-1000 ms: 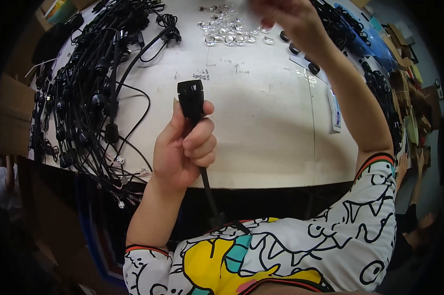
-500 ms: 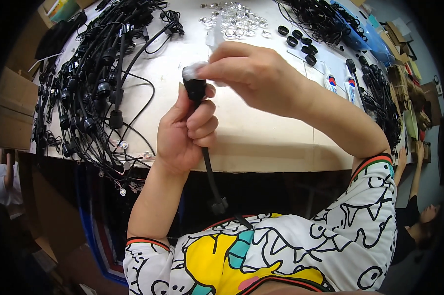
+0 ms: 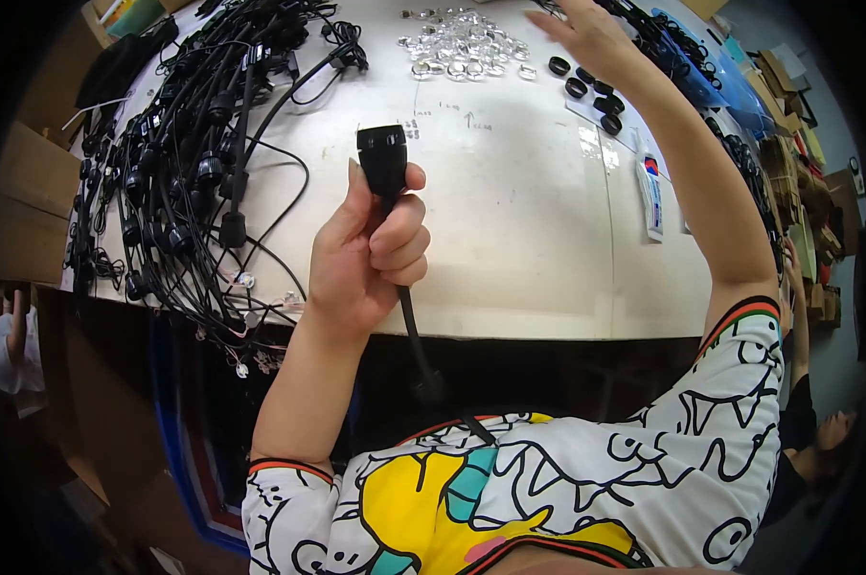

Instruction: The person assembles LED lighting components by gluing LED chips and LED wiring into plastic housings with a glue tube.

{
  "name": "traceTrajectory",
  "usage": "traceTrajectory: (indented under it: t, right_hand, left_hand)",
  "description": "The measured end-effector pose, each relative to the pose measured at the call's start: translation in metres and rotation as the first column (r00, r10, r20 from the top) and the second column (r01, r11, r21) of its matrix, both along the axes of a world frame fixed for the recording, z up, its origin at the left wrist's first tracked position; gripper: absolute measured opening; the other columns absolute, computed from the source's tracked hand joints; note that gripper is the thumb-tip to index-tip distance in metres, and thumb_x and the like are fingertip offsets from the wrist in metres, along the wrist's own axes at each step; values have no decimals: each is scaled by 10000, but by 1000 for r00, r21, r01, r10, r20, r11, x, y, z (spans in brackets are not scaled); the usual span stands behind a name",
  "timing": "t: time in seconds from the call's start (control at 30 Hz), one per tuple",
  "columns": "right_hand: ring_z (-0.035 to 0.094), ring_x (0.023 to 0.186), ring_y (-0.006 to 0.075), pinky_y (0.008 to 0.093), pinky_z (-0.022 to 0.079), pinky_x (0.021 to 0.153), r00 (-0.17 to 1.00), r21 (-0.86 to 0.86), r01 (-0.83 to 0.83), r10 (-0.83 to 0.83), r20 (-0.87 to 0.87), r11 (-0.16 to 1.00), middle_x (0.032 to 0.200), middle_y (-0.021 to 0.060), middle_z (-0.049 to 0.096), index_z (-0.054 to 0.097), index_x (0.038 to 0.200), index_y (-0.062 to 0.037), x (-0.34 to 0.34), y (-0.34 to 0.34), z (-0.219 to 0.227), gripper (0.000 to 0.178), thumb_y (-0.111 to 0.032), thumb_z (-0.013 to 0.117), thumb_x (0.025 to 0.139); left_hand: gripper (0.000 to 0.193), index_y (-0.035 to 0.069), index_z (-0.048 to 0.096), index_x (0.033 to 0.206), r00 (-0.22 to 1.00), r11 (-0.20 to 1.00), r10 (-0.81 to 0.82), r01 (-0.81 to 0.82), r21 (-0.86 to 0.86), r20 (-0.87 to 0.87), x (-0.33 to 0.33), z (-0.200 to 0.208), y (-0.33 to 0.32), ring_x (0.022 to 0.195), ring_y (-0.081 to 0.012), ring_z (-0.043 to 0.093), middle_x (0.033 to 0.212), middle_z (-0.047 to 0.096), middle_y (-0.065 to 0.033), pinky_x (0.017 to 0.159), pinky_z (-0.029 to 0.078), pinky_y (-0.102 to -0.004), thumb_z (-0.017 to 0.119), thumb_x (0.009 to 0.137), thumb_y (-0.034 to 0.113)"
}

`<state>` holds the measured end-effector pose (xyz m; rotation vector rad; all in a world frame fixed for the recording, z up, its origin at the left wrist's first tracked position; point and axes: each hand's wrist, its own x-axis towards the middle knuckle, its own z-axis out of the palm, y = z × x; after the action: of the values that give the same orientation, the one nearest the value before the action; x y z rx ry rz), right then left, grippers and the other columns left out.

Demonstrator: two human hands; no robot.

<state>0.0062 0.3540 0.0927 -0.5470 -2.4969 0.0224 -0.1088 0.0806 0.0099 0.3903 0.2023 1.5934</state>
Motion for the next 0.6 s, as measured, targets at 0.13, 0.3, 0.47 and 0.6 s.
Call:
traceTrajectory:
  t: [0.13, 0.3, 0.47, 0.6]
  right_hand:
    - [544, 923, 189, 288, 455, 785, 736, -753, -444, 677, 3, 486, 1137, 138, 534, 435, 1234, -36, -1, -95, 26, 427, -252, 511, 873]
    - [558, 956, 174, 286, 449, 823, 609, -878, -331, 789, 81, 346, 1096, 117, 575, 461, 1217, -43, 12, -134, 38, 441, -255, 561, 844]
    - [607, 796, 147, 234, 488, 742, 733, -816, -438, 675, -83, 376, 888, 111, 640, 593, 1030, 17, 67, -158, 43, 307, -132, 651, 769]
    - [607, 759, 141, 241, 493, 724, 718, -755, -509, 687, -109, 413, 848, 102, 640, 610, 978, 33, 71, -183, 32, 282, -144, 659, 764]
  left_hand:
    - [433, 25, 441, 1044, 994, 999, -51, 52, 7, -93, 7, -4, -7, 438, -29, 202, 554, 294, 60, 391, 175, -177, 311, 919, 419]
    - [533, 15, 445, 1064, 954, 998, -54, 40, -52, -295, 26, 5, -33, 432, -27, 219, 547, 306, 62, 395, 170, -175, 365, 871, 505]
    - [595, -28, 450, 1084, 856, 988, -99, 145, 52, -507, 54, 18, -37, 440, -26, 215, 544, 308, 52, 393, 170, -181, 342, 872, 518]
    - [620, -74, 447, 1100, 783, 989, 40, 58, 137, -621, 55, 12, -64, 437, -20, 235, 546, 335, 44, 390, 175, -179, 338, 884, 496]
